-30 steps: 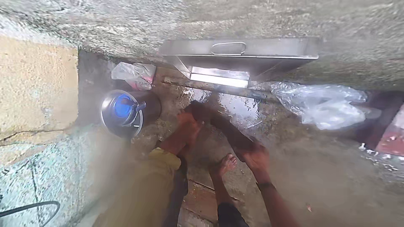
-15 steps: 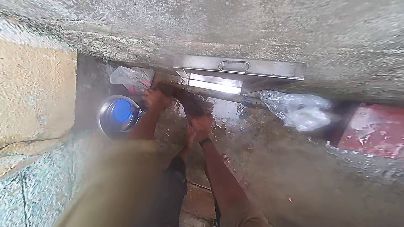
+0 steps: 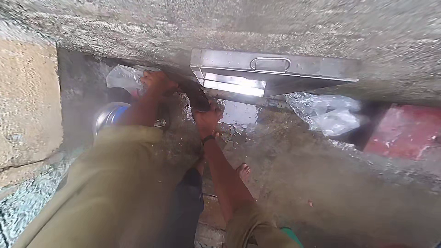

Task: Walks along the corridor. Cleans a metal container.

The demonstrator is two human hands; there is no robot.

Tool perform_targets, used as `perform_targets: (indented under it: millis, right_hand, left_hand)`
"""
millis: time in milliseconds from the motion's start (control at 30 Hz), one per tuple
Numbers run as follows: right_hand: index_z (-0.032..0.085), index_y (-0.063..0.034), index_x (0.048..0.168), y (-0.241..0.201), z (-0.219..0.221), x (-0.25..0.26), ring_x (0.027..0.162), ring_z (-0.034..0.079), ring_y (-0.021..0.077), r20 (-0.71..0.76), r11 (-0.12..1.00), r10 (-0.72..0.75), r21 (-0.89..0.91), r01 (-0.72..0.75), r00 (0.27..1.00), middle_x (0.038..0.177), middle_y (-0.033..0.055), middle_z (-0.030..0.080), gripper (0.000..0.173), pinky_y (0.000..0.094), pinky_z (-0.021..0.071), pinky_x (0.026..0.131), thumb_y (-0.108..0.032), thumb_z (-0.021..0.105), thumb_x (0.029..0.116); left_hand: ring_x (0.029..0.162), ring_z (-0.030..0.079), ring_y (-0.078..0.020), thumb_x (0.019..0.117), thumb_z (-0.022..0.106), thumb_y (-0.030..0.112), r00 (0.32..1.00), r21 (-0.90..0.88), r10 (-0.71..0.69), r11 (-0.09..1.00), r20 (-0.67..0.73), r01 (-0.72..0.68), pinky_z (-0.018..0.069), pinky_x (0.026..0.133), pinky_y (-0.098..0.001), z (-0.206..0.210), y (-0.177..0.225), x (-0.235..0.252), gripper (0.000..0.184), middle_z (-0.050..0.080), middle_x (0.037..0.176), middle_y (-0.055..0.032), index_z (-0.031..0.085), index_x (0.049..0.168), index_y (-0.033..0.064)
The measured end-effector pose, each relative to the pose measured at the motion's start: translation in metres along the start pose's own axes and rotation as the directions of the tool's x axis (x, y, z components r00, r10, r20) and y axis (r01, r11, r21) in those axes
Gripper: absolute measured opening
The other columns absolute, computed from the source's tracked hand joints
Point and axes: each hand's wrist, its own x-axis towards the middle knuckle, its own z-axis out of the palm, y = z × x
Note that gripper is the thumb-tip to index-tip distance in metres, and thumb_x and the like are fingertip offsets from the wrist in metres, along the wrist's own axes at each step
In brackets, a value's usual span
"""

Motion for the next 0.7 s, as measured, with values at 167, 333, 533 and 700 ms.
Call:
perform_targets:
  millis: [167,333,533,700]
  right_hand:
    - [0.035,-0.0352,0.153,-0.01,0.017,-0.004,0.131,0.046,0.0495,0.04,0.997,0.004,0.077,-0.007,0.999,0.154,0.0266,0.034,0.096,0.0621,0.0535,0.082,-0.066,0.079,0.074]
    - [0.053,-0.0361,0.144,-0.027,0.03,0.015,0.123,0.053,0.0409,-0.118,0.999,-0.029,-0.034,0.025,0.993,0.141,0.0217,0.048,0.092,0.0506,0.0566,0.078,-0.069,0.082,0.063]
    - [0.059,-0.0393,0.136,-0.049,0.036,0.026,0.133,0.046,0.0411,-0.206,0.976,-0.192,-0.143,0.164,0.96,0.143,0.0196,0.046,0.089,0.052,0.053,0.088,-0.066,0.085,0.0549]
    - [0.054,-0.0384,0.145,-0.07,0.051,0.03,0.134,0.045,0.0422,-0.235,0.966,-0.243,-0.15,0.212,0.941,0.15,0.0209,0.043,0.096,0.0533,0.0502,0.093,-0.075,0.081,0.0597]
  left_hand:
    - [0.143,0.032,-0.0571,0.0672,0.074,0.075,0.999,0.066,0.04,0.997,0.013,-0.041,0.033,0.102,-0.0779,0.002,-0.004,0.03,0.111,0.044,0.145,-0.0406,0.055,0.131,-0.0136]
    - [0.142,0.033,-0.057,0.0635,0.073,0.078,0.999,0.053,0.041,0.998,0.027,-0.042,0.0328,0.103,-0.0779,0.01,-0.009,0.055,0.116,0.044,0.145,-0.0401,0.053,0.135,-0.0104]
    - [0.137,0.041,-0.0551,0.0738,0.07,0.075,0.992,-0.076,0.023,0.997,0.122,-0.014,0.0359,0.099,-0.077,-0.006,-0.019,0.052,0.097,0.05,0.14,-0.0377,0.062,0.129,-0.0045]
    - [0.137,0.044,-0.0532,0.0749,0.065,0.08,0.985,-0.07,0.073,0.996,0.154,-0.063,0.0351,0.1,-0.0781,0.006,-0.016,0.08,0.097,0.053,0.141,-0.0342,0.065,0.128,-0.0007]
